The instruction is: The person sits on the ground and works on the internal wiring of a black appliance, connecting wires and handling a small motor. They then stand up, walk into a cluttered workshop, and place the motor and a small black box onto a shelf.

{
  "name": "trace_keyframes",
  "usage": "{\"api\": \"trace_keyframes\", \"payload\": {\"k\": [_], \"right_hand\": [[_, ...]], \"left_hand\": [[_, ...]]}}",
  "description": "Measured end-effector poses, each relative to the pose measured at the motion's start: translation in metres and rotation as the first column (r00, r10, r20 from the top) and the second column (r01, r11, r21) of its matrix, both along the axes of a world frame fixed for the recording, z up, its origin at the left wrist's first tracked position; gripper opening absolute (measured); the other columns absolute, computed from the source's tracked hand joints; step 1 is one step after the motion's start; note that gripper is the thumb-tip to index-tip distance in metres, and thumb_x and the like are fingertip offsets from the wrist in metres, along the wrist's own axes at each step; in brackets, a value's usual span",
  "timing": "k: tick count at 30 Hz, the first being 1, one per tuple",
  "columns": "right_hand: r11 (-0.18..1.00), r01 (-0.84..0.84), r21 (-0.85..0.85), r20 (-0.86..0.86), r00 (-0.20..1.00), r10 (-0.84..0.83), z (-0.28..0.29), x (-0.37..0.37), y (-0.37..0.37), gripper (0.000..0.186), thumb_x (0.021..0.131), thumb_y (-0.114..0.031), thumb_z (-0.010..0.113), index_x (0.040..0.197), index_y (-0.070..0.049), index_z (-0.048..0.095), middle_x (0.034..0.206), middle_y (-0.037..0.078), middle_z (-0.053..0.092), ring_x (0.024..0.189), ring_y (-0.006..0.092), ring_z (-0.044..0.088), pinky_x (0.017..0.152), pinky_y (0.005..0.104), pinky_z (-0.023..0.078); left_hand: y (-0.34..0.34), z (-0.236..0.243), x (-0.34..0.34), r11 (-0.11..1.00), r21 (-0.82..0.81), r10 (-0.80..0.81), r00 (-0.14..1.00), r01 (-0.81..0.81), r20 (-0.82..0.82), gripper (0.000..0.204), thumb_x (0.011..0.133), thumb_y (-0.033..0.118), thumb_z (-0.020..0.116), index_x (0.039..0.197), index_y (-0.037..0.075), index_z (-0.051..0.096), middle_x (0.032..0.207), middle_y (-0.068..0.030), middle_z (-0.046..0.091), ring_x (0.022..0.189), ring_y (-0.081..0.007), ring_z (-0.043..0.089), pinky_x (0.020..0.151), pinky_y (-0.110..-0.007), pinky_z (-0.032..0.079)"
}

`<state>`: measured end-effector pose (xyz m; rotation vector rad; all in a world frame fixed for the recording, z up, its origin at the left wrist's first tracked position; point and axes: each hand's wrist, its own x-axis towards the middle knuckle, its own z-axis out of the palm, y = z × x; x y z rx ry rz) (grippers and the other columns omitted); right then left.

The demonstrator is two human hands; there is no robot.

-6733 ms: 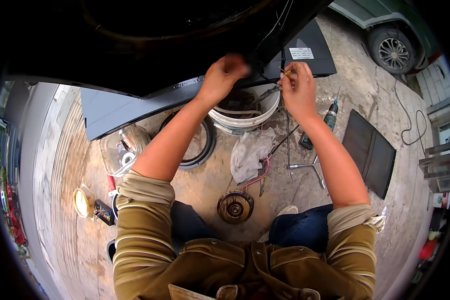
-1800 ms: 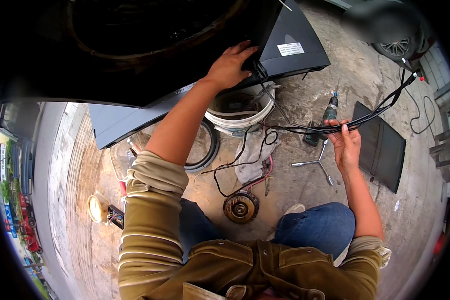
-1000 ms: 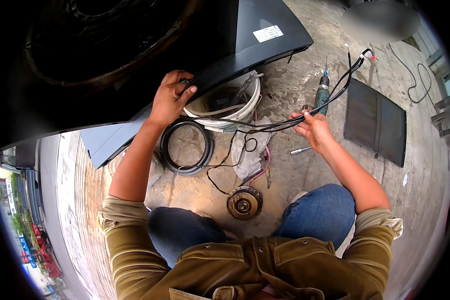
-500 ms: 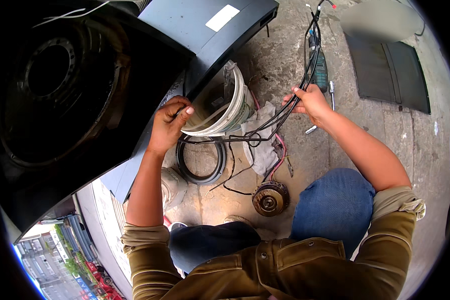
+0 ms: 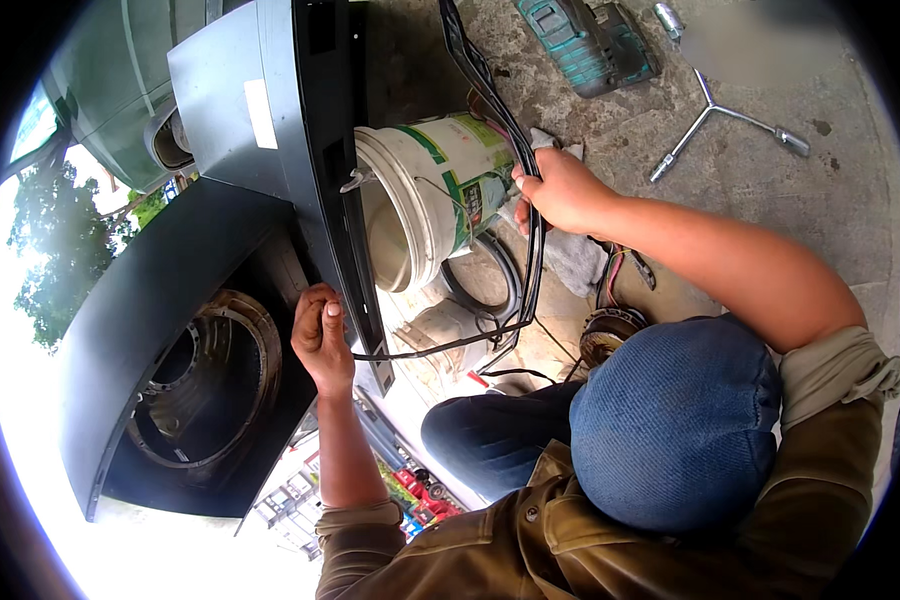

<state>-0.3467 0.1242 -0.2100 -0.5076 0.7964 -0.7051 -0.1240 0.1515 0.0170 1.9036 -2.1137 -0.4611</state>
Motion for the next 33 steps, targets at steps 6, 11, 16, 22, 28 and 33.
{"api": "trace_keyframes", "payload": {"k": [6,11,16,22,28,33], "right_hand": [[0.999,0.047,-0.021,0.079,0.996,-0.045,-0.018,0.016,-0.028,0.015,0.090,-0.004,0.042,0.098,0.009,0.044,0.064,0.012,0.055,0.053,0.0211,0.058,0.049,0.0347,0.048],[0.999,-0.027,-0.042,0.116,0.993,0.032,-0.030,0.029,-0.031,0.016,0.090,-0.004,0.042,0.096,0.010,0.046,0.064,0.013,0.056,0.054,0.0210,0.060,0.050,0.0341,0.049],[0.998,-0.060,-0.003,0.068,0.996,0.060,-0.041,0.027,-0.029,0.017,0.090,-0.005,0.042,0.099,0.008,0.047,0.064,0.014,0.060,0.055,0.0209,0.061,0.051,0.0332,0.048],[0.999,-0.052,0.003,-0.033,0.998,0.052,-0.047,0.022,-0.022,0.017,0.090,-0.006,0.042,0.103,0.005,0.046,0.066,0.013,0.061,0.060,0.0207,0.062,0.055,0.0333,0.048],[0.985,-0.040,-0.166,-0.188,0.982,0.008,-0.056,0.043,-0.002,0.018,0.088,-0.009,0.047,0.098,0.006,0.049,0.070,0.014,0.064,0.067,0.0226,0.063,0.059,0.0319,0.046],[0.997,-0.081,0.019,-0.021,0.996,0.081,-0.012,0.053,0.007,0.015,0.090,-0.008,0.045,0.102,0.001,0.044,0.075,0.012,0.062,0.066,0.0206,0.063,0.053,0.0298,0.048]], "left_hand": [[-0.018,0.007,-0.029,0.991,0.086,0.094,0.991,-0.102,0.090,0.025,0.088,0.018,0.057,0.075,-0.002,0.055,0.087,-0.0056,0.054,0.060,-0.0045,0.042,0.048,-0.018,0.033],[-0.027,0.001,-0.042,0.980,0.175,0.063,0.986,-0.091,0.157,0.028,0.088,0.016,0.057,0.070,-0.004,0.051,0.085,-0.0066,0.052,0.059,-0.0063,0.041,0.048,-0.019,0.032],[-0.047,-0.019,-0.057,0.959,0.269,0.055,0.991,-0.085,0.118,0.027,0.089,0.016,0.056,0.071,-0.004,0.051,0.083,-0.0053,0.051,0.060,-0.0071,0.041,0.049,-0.021,0.032],[-0.062,-0.030,-0.044,0.963,0.259,-0.113,0.982,0.070,0.153,0.027,0.088,0.018,0.056,0.071,-0.003,0.051,0.072,-0.0075,0.052,0.057,-0.0162,0.046,0.052,-0.026,0.036],[0.084,-0.030,0.134,0.920,-0.008,0.351,0.814,-0.392,0.463,0.021,0.089,0.013,0.048,0.078,-0.002,0.056,0.070,-0.0147,0.056,0.065,-0.0319,0.055,0.062,-0.040,0.043],[0.087,-0.021,0.113,0.982,-0.055,0.188,0.925,-0.180,0.331,0.013,0.084,0.011,0.056,0.078,-0.001,0.056,0.072,-0.0157,0.056,0.066,-0.0342,0.055,0.061,-0.038,0.044]]}}
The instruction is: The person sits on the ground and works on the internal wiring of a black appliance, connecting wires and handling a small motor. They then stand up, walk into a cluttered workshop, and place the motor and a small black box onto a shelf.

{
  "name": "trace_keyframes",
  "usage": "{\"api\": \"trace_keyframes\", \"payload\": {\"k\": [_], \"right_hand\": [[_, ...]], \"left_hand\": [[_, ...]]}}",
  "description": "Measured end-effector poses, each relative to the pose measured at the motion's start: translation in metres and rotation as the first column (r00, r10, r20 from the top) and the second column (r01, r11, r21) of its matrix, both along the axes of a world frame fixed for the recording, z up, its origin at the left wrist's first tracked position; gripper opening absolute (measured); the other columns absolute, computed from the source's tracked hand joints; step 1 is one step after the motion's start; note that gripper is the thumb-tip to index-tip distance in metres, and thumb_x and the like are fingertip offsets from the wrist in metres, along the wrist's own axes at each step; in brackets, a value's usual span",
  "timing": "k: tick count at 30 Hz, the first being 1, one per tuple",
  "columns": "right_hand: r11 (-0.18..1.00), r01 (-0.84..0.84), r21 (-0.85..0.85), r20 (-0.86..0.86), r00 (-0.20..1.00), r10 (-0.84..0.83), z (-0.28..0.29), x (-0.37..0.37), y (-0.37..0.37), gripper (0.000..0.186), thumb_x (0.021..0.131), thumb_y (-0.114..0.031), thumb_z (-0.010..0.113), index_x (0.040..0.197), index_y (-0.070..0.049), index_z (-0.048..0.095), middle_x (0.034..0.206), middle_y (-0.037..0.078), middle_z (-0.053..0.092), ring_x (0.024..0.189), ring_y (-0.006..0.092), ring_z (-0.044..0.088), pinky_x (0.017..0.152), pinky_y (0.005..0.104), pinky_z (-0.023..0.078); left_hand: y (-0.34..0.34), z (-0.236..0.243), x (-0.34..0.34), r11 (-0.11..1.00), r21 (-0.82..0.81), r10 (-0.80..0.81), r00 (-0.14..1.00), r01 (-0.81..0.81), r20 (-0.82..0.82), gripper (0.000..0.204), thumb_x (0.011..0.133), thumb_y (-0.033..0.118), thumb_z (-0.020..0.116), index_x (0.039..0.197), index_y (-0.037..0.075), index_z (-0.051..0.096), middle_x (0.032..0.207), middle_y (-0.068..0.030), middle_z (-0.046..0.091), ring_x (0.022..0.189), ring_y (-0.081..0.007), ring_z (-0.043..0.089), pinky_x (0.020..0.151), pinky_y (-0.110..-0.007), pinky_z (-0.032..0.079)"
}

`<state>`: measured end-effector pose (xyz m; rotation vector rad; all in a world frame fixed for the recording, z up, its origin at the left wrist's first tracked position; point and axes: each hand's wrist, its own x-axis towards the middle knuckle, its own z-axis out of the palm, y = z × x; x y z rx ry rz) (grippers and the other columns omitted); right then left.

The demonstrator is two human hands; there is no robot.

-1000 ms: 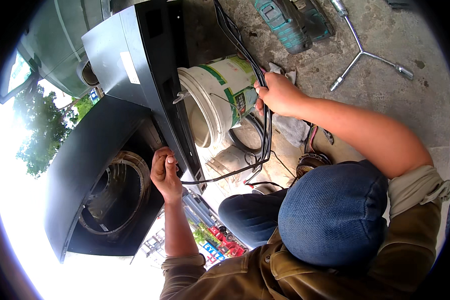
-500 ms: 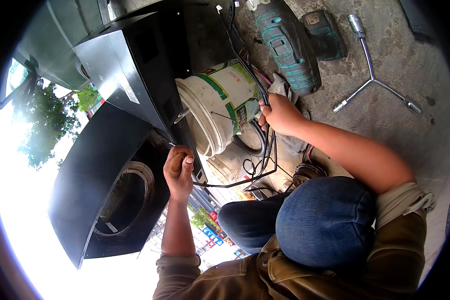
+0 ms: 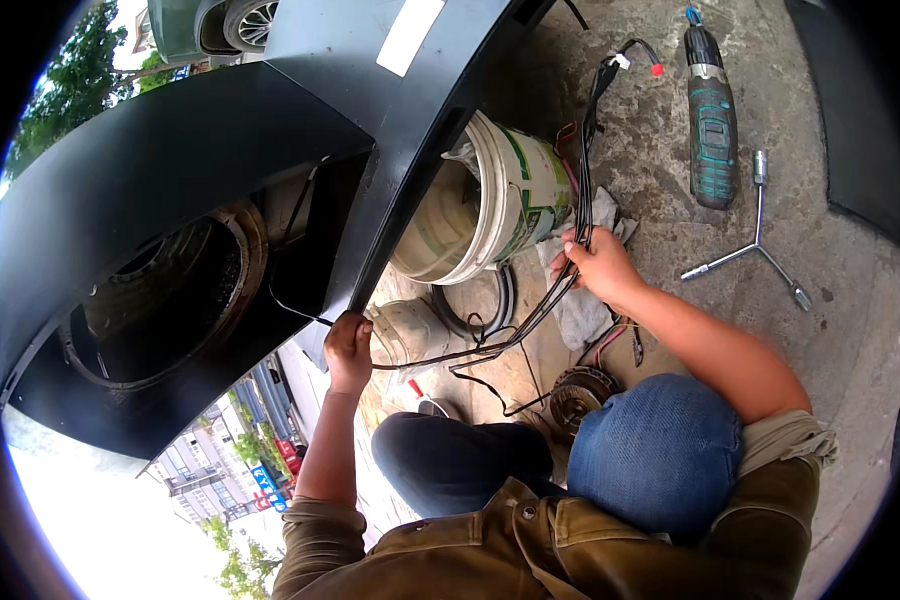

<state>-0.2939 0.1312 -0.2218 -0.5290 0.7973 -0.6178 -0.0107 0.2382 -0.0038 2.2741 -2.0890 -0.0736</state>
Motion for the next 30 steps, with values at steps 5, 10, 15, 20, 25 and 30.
{"api": "trace_keyframes", "payload": {"k": [5,10,15,20,25,30], "right_hand": [[0.998,0.048,-0.028,-0.110,0.993,-0.050,0.035,-0.007,0.000,0.015,0.093,-0.011,0.043,0.103,0.000,0.045,0.083,0.013,0.062,0.071,0.0211,0.064,0.055,0.0302,0.051],[0.995,0.020,-0.095,-0.194,0.980,-0.038,0.072,-0.011,0.008,0.015,0.094,-0.012,0.044,0.103,0.000,0.045,0.083,0.014,0.062,0.074,0.0218,0.064,0.057,0.0309,0.051],[0.986,-0.121,-0.112,-0.250,0.964,0.090,0.106,0.009,0.018,0.016,0.093,-0.015,0.047,0.103,-0.003,0.046,0.090,0.014,0.062,0.084,0.0253,0.064,0.065,0.0356,0.052],[0.983,-0.112,-0.146,-0.286,0.956,0.066,0.136,0.027,0.021,0.012,0.093,-0.013,0.045,0.100,-0.003,0.046,0.088,0.015,0.062,0.081,0.0273,0.065,0.063,0.0349,0.053],[0.976,-0.132,-0.171,-0.318,0.945,0.072,0.147,0.033,0.021,0.013,0.094,-0.014,0.044,0.101,-0.003,0.045,0.089,0.015,0.060,0.084,0.0276,0.064,0.066,0.0358,0.053],[0.975,-0.124,-0.185,-0.366,0.929,0.049,0.174,0.042,0.026,0.014,0.094,-0.014,0.044,0.101,-0.003,0.044,0.090,0.013,0.060,0.086,0.0269,0.064,0.068,0.0348,0.052]], "left_hand": [[0.022,-0.002,0.001,0.937,-0.003,-0.348,0.934,0.349,-0.079,0.017,0.075,0.015,0.067,0.072,0.001,0.056,0.075,-0.0115,0.057,0.068,-0.0308,0.057,0.062,-0.036,0.047],[0.093,-0.017,0.043,0.906,0.122,-0.349,0.878,0.405,-0.328,0.020,0.078,0.016,0.064,0.070,0.001,0.054,0.070,-0.0120,0.054,0.063,-0.0314,0.053,0.057,-0.038,0.044],[0.164,-0.034,0.081,0.855,0.514,0.447,0.610,-0.075,-0.654,0.024,0.088,0.023,0.057,0.089,-0.001,0.058,0.077,-0.0055,0.056,0.070,-0.0150,0.057,0.062,-0.029,0.047],[0.169,-0.040,0.076,0.957,0.262,0.066,0.791,0.121,-0.608,0.024,0.083,0.024,0.061,0.090,0.001,0.060,0.088,-0.0145,0.059,0.086,-0.0316,0.056,0.074,-0.038,0.045],[0.177,-0.047,0.088,0.979,0.182,0.033,0.806,0.093,-0.591,0.028,0.083,0.026,0.061,0.092,0.000,0.060,0.099,-0.0142,0.060,0.093,-0.0312,0.057,0.079,-0.037,0.046],[0.182,-0.060,0.098,0.990,0.108,-0.009,0.812,0.089,-0.583,0.026,0.082,0.025,0.063,0.083,-0.001,0.063,0.112,-0.0116,0.057,0.096,-0.0292,0.057,0.081,-0.036,0.047]]}}
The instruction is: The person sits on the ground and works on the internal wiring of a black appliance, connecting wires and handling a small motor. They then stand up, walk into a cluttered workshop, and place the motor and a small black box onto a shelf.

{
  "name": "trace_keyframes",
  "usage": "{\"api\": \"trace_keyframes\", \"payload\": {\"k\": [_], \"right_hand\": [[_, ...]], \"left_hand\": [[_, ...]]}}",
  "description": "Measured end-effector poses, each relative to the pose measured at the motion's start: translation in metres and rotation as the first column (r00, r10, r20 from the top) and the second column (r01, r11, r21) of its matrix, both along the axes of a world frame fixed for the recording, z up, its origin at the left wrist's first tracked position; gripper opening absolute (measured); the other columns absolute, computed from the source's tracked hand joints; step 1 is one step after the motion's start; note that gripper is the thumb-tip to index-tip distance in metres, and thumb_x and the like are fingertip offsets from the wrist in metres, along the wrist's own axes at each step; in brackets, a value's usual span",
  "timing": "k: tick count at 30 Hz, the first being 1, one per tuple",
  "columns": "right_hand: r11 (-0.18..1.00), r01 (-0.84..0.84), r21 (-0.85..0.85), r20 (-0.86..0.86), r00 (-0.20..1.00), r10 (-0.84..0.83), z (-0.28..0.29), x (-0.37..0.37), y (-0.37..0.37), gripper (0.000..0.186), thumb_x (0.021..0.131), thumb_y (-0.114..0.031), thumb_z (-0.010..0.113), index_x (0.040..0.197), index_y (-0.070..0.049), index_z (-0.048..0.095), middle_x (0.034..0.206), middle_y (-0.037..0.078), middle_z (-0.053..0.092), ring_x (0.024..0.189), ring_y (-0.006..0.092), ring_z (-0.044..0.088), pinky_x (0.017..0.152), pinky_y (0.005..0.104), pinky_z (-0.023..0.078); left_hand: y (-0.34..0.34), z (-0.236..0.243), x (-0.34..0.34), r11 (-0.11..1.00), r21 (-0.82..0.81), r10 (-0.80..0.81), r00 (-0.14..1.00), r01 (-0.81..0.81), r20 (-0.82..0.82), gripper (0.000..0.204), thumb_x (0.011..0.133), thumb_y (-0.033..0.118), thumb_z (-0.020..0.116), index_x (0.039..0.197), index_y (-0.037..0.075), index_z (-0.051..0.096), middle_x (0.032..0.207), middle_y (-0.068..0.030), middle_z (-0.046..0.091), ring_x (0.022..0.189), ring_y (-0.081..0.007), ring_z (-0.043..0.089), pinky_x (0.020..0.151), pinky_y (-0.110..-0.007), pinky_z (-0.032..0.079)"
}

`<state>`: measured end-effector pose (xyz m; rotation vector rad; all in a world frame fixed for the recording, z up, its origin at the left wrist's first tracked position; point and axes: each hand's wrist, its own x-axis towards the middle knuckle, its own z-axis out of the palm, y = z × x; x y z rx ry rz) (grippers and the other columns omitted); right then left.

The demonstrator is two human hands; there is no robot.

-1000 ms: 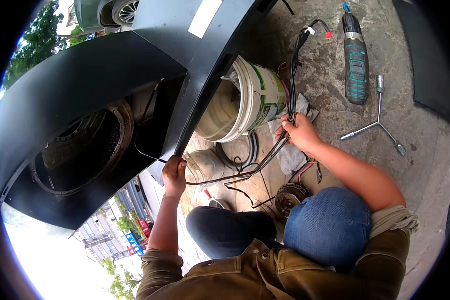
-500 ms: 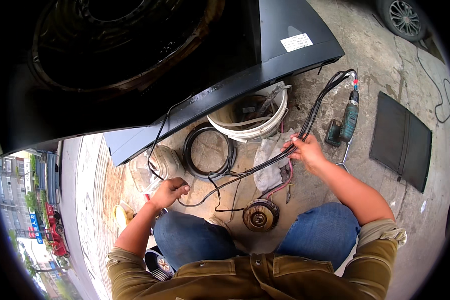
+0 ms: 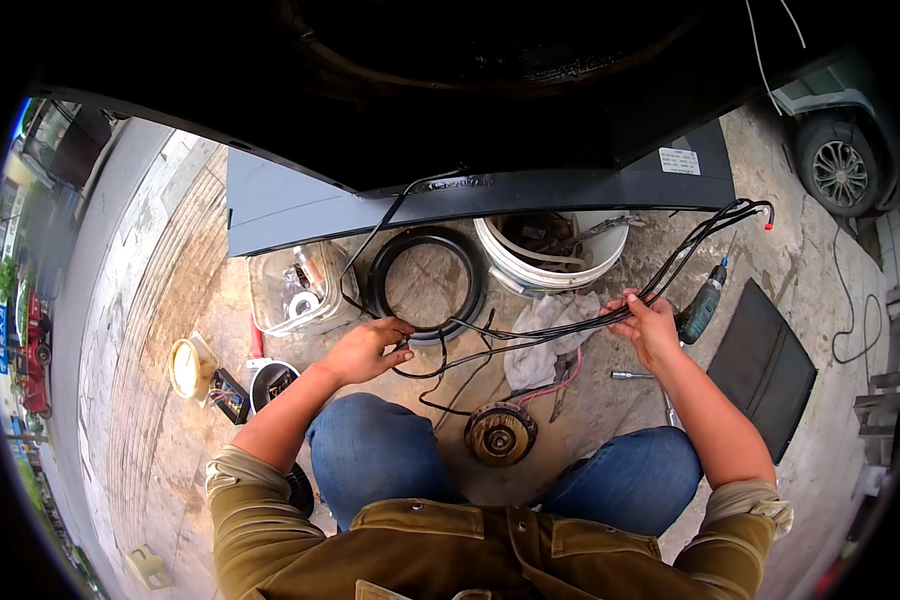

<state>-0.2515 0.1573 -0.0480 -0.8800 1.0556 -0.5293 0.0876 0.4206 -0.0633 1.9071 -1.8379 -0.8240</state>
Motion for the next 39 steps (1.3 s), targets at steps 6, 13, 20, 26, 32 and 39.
{"api": "trace_keyframes", "payload": {"k": [6,13,20,26,32,39], "right_hand": [[0.996,0.083,-0.014,-0.027,0.996,-0.083,0.024,0.016,0.013,0.012,0.093,-0.015,0.046,0.096,-0.003,0.046,0.087,0.012,0.061,0.084,0.0259,0.064,0.066,0.0334,0.051],[0.981,0.190,0.034,0.059,0.980,-0.191,0.027,0.036,0.028,0.010,0.093,-0.014,0.047,0.094,-0.004,0.047,0.086,0.012,0.061,0.080,0.0250,0.063,0.067,0.0353,0.049],[0.984,0.177,0.027,0.096,0.979,-0.179,0.027,0.036,0.029,0.010,0.093,-0.013,0.047,0.095,-0.003,0.047,0.086,0.012,0.061,0.081,0.0245,0.062,0.067,0.0350,0.048],[0.986,0.166,0.017,0.101,0.981,-0.167,0.027,0.034,0.024,0.011,0.093,-0.013,0.047,0.097,-0.003,0.047,0.086,0.012,0.061,0.081,0.0237,0.062,0.068,0.0348,0.049],[0.990,0.140,0.011,0.149,0.979,-0.140,0.027,0.035,0.020,0.013,0.093,-0.013,0.046,0.098,-0.002,0.048,0.085,0.011,0.061,0.081,0.0222,0.062,0.068,0.0342,0.050],[0.991,0.130,-0.007,0.134,0.983,-0.128,0.031,0.034,0.017,0.013,0.094,-0.015,0.044,0.097,-0.003,0.049,0.086,0.010,0.061,0.083,0.0207,0.061,0.072,0.0335,0.048]], "left_hand": [[-0.011,0.036,0.000,0.984,-0.180,0.061,0.955,-0.008,0.291,0.026,0.077,0.027,0.067,0.084,0.002,0.063,0.108,-0.0090,0.058,0.090,-0.0282,0.059,0.075,-0.036,0.049],[-0.085,0.085,0.010,0.843,-0.521,0.350,0.873,-0.135,0.341,0.032,0.073,0.021,0.068,0.097,0.003,0.057,0.098,-0.0118,0.057,0.082,-0.0293,0.060,0.066,-0.036,0.050],[-0.151,0.057,0.034,0.885,-0.388,0.464,0.575,-0.259,0.674,0.023,0.078,0.017,0.059,0.094,0.003,0.052,0.090,-0.0164,0.057,0.075,-0.0309,0.061,0.063,-0.038,0.052],[-0.183,0.058,0.036,0.897,-0.366,0.441,0.546,-0.246,0.712,0.013,0.081,0.013,0.052,0.089,0.004,0.052,0.083,-0.0144,0.060,0.072,-0.0301,0.062,0.059,-0.038,0.051],[-0.190,0.071,0.042,0.726,-0.296,0.372,0.716,-0.621,-0.591,0.009,0.086,0.005,0.041,0.092,0.009,0.045,0.089,-0.0035,0.056,0.075,-0.0131,0.058,0.063,-0.026,0.046],[-0.187,0.072,0.000,0.860,-0.133,0.146,0.486,-0.492,-0.862,0.010,0.089,0.004,0.039,0.090,0.013,0.044,0.088,-0.0009,0.055,0.077,-0.0078,0.053,0.069,-0.023,0.043]]}}
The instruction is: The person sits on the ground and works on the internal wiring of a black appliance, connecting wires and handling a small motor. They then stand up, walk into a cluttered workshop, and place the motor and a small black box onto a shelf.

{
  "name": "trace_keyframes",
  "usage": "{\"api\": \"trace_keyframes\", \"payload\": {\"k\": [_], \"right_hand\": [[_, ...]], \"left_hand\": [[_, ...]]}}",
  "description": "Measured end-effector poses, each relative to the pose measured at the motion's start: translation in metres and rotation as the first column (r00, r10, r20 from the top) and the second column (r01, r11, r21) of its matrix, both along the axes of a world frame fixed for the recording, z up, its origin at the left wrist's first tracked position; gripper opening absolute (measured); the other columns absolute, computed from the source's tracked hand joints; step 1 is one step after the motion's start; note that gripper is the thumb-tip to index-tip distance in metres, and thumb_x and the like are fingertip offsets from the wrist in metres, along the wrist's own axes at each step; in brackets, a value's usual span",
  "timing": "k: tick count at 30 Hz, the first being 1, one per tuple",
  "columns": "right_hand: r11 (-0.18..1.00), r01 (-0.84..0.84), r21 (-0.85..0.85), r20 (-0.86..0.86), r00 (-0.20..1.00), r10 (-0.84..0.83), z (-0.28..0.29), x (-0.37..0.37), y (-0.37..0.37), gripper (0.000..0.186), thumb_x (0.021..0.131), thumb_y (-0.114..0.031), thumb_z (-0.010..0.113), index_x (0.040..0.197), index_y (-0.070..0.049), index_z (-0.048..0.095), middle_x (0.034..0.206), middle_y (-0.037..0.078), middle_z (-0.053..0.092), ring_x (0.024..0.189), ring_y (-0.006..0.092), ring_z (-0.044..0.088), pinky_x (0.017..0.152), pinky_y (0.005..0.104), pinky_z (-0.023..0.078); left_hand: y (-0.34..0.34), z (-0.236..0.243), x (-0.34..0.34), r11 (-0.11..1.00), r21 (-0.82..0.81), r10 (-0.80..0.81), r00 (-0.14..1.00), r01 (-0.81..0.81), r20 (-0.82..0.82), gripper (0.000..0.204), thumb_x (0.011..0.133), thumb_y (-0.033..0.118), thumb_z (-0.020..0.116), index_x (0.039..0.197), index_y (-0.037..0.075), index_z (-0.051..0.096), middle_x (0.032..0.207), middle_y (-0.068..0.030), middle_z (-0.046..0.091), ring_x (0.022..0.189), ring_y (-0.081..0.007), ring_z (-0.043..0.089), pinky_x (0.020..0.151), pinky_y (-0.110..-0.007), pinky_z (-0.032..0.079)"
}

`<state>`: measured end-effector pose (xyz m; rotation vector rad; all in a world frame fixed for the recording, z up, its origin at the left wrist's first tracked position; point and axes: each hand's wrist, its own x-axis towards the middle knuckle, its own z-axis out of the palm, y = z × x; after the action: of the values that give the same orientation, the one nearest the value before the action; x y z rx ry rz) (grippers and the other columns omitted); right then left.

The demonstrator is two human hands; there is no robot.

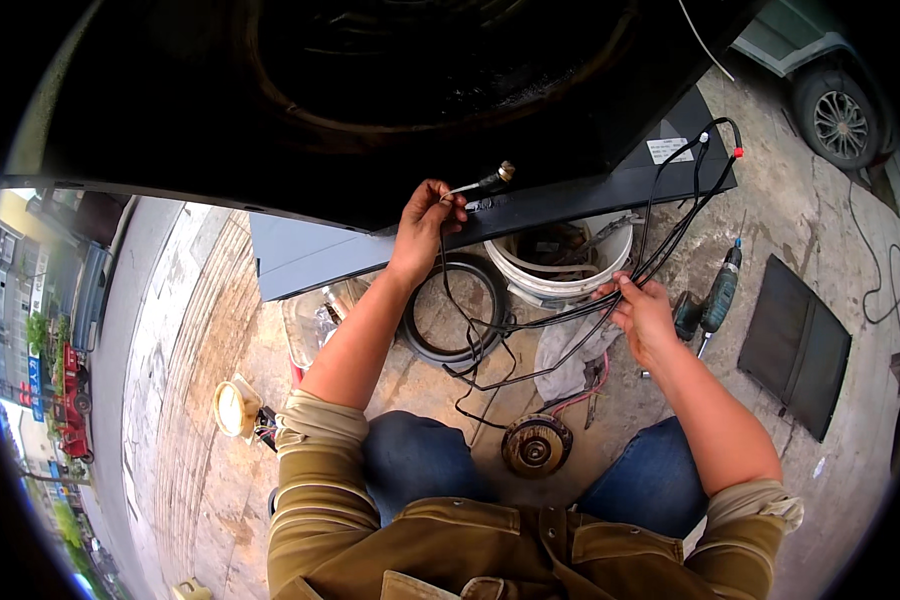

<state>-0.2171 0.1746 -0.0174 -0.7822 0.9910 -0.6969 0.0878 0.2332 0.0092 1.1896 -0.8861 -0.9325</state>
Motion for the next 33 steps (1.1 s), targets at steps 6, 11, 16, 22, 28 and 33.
{"api": "trace_keyframes", "payload": {"k": [6,11,16,22,28,33], "right_hand": [[1.000,-0.005,0.009,0.006,1.000,0.005,0.003,0.001,0.003,0.012,0.093,-0.015,0.047,0.098,-0.005,0.051,0.083,0.007,0.062,0.078,0.0165,0.061,0.068,0.0290,0.046],[1.000,-0.023,0.000,0.001,1.000,0.023,0.004,0.000,0.002,0.013,0.093,-0.016,0.048,0.099,-0.006,0.052,0.083,0.006,0.062,0.079,0.0159,0.061,0.069,0.0296,0.045],[0.999,-0.035,-0.005,0.011,0.999,0.035,0.001,0.001,0.001,0.012,0.093,-0.016,0.048,0.098,-0.006,0.053,0.082,0.005,0.062,0.080,0.0154,0.060,0.070,0.0293,0.045],[0.999,-0.014,-0.033,0.093,0.996,0.017,0.011,0.001,0.004,0.011,0.091,-0.015,0.051,0.092,-0.005,0.053,0.072,0.003,0.056,0.070,0.0139,0.056,0.066,0.0291,0.044],[0.997,-0.049,0.058,0.344,0.939,0.026,0.026,0.007,0.009,0.019,0.087,-0.018,0.060,0.089,0.000,0.055,0.063,-0.001,0.046,0.054,0.0097,0.043,0.064,0.0304,0.047],[0.990,-0.125,0.070,0.297,0.950,0.099,0.026,0.007,0.012,0.023,0.084,-0.019,0.064,0.097,-0.001,0.058,0.073,0.004,0.053,0.056,0.0092,0.046,0.063,0.0295,0.047]], "left_hand": [[0.004,-0.012,-0.025,0.993,-0.018,-0.114,0.981,0.113,-0.159,0.009,0.089,0.003,0.040,0.090,0.011,0.044,0.086,-0.0044,0.054,0.076,-0.0132,0.052,0.070,-0.026,0.043],[0.005,-0.012,-0.035,0.989,-0.041,-0.145,0.967,0.140,-0.208,0.010,0.087,0.001,0.041,0.089,0.010,0.044,0.085,-0.0053,0.054,0.075,-0.0153,0.051,0.072,-0.030,0.044],[0.005,-0.013,-0.036,0.983,-0.078,-0.180,0.964,0.167,-0.196,0.007,0.088,0.003,0.043,0.089,0.009,0.045,0.085,-0.0055,0.055,0.076,-0.0136,0.053,0.070,-0.027,0.044],[0.004,-0.020,-0.042,0.980,-0.064,-0.197,0.964,0.189,-0.181,0.006,0.088,0.002,0.043,0.088,0.008,0.046,0.084,-0.0055,0.056,0.075,-0.0134,0.052,0.073,-0.027,0.044],[0.005,-0.045,-0.059,0.946,0.032,-0.322,0.946,0.322,0.014,0.007,0.090,0.001,0.041,0.090,0.006,0.046,0.084,-0.0041,0.055,0.076,-0.0112,0.051,0.072,-0.026,0.043],[0.003,-0.058,-0.072,0.933,0.102,-0.352,0.932,0.344,0.081,0.009,0.091,0.001,0.039,0.093,0.005,0.046,0.085,-0.0038,0.055,0.077,-0.0103,0.052,0.072,-0.024,0.043]]}}
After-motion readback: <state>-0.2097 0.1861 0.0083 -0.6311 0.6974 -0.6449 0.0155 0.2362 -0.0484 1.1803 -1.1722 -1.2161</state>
